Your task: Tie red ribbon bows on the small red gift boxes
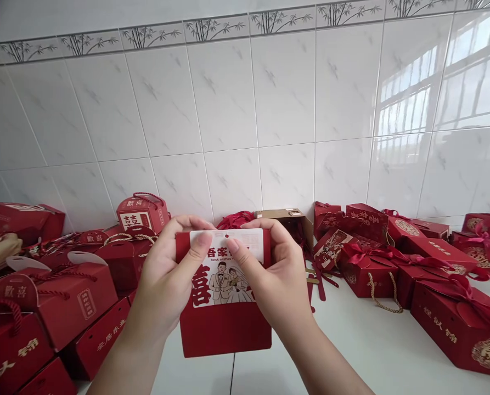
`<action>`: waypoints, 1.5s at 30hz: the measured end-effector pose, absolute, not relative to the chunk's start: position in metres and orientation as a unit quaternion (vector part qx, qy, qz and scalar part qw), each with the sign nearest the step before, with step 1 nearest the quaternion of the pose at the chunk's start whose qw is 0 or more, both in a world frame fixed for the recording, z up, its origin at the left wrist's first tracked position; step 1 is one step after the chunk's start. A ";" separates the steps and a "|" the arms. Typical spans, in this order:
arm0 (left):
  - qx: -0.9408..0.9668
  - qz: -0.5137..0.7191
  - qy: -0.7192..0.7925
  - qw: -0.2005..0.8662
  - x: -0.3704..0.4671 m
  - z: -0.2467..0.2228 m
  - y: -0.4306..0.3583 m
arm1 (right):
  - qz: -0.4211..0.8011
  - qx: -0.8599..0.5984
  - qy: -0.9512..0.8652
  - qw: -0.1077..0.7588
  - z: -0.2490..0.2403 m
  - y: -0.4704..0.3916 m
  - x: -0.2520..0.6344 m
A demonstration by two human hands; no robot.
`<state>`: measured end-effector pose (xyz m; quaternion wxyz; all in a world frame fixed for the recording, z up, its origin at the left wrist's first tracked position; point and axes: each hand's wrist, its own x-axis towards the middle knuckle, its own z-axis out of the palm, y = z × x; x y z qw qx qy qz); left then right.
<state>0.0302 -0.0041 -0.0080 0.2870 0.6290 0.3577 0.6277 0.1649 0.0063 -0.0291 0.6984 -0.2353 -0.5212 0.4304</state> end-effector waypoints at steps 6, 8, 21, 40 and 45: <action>0.641 0.620 0.343 0.297 0.029 -0.006 -0.009 | 0.405 -0.259 -0.529 0.699 -0.028 0.000 0.165; 0.642 0.620 0.340 0.296 0.029 -0.006 -0.010 | 0.396 -0.264 -0.534 0.699 -0.028 -0.002 0.165; 0.649 0.631 0.324 0.275 0.028 -0.009 -0.005 | 0.381 -0.246 -0.544 0.706 -0.031 -0.003 0.164; 0.639 0.649 0.312 0.272 0.030 -0.011 -0.001 | 0.408 -0.220 -0.550 0.695 -0.028 -0.003 0.164; 0.650 0.643 0.321 0.247 0.029 -0.012 0.001 | 0.399 -0.222 -0.555 0.695 -0.029 -0.001 0.164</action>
